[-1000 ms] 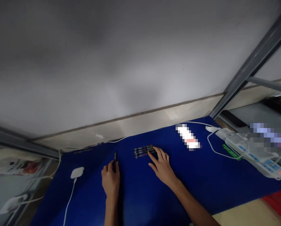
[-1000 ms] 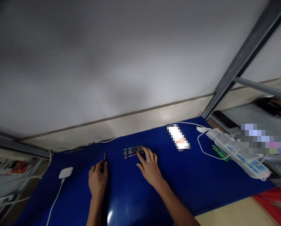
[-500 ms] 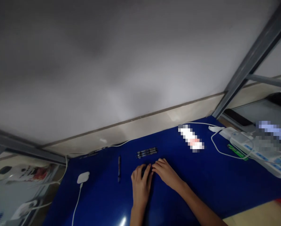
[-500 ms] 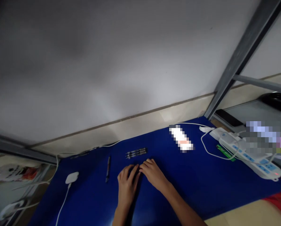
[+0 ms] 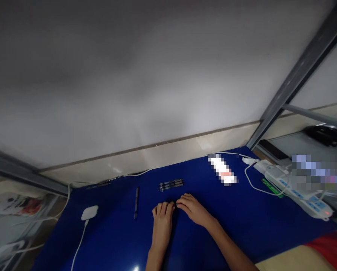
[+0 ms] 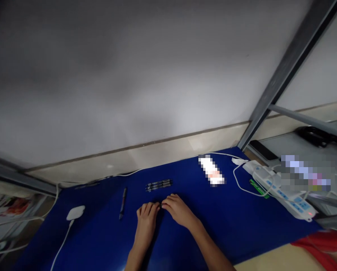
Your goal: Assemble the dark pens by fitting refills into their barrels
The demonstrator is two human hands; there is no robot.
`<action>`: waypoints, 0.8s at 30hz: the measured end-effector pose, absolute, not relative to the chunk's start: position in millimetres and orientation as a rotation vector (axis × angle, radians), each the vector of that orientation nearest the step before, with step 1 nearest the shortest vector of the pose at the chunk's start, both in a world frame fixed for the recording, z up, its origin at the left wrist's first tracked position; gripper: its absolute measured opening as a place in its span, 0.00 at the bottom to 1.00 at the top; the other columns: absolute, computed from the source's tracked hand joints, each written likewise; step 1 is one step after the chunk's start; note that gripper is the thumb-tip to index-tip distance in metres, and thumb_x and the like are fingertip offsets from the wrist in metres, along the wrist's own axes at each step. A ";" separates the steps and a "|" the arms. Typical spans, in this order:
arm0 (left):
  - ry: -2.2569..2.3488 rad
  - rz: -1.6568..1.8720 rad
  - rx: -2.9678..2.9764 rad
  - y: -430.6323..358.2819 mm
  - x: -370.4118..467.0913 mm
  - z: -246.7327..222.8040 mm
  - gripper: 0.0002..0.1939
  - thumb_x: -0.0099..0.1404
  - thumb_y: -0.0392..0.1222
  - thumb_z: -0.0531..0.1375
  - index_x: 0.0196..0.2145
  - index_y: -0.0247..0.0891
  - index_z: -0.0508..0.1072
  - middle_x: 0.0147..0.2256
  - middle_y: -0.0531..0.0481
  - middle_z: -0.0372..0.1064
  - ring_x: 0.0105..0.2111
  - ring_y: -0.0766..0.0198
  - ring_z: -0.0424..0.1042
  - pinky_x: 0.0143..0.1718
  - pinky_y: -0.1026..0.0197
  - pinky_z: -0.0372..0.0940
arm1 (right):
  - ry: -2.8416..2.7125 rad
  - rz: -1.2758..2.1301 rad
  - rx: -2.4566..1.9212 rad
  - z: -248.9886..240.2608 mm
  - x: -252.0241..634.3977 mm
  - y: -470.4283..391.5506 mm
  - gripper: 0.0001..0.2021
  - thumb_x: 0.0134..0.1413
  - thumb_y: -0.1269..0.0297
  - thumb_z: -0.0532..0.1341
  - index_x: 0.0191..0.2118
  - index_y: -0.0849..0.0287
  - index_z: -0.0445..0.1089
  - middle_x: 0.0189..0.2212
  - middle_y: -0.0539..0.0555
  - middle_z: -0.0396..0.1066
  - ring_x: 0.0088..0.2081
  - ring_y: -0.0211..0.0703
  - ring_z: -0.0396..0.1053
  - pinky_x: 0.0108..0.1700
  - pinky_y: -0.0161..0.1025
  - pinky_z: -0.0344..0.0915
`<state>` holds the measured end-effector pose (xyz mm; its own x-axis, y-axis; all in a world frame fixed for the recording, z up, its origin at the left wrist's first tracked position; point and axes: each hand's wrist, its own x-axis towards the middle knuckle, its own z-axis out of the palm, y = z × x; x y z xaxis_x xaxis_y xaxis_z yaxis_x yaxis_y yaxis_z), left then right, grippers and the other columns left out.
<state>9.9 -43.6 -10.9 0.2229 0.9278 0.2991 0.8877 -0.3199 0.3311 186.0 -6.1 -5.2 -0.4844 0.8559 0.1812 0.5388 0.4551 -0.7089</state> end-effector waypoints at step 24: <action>1.727 0.619 2.326 -44.6 7.3 -5.0 0.15 0.74 0.38 0.46 0.45 0.43 0.72 0.36 0.50 0.69 0.38 0.60 0.65 0.41 0.56 0.55 | -1.939 0.921 -1.161 -0.6 186.5 -15.5 0.04 0.63 0.66 0.57 0.37 0.55 0.69 0.35 0.51 0.72 0.40 0.43 0.67 0.50 0.43 0.62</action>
<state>7.3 -44.6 -5.0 0.2389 0.9454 0.2216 0.8709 -0.3095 0.3817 186.5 -15.5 -0.6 -0.3647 0.9103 0.1956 0.4234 0.3492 -0.8359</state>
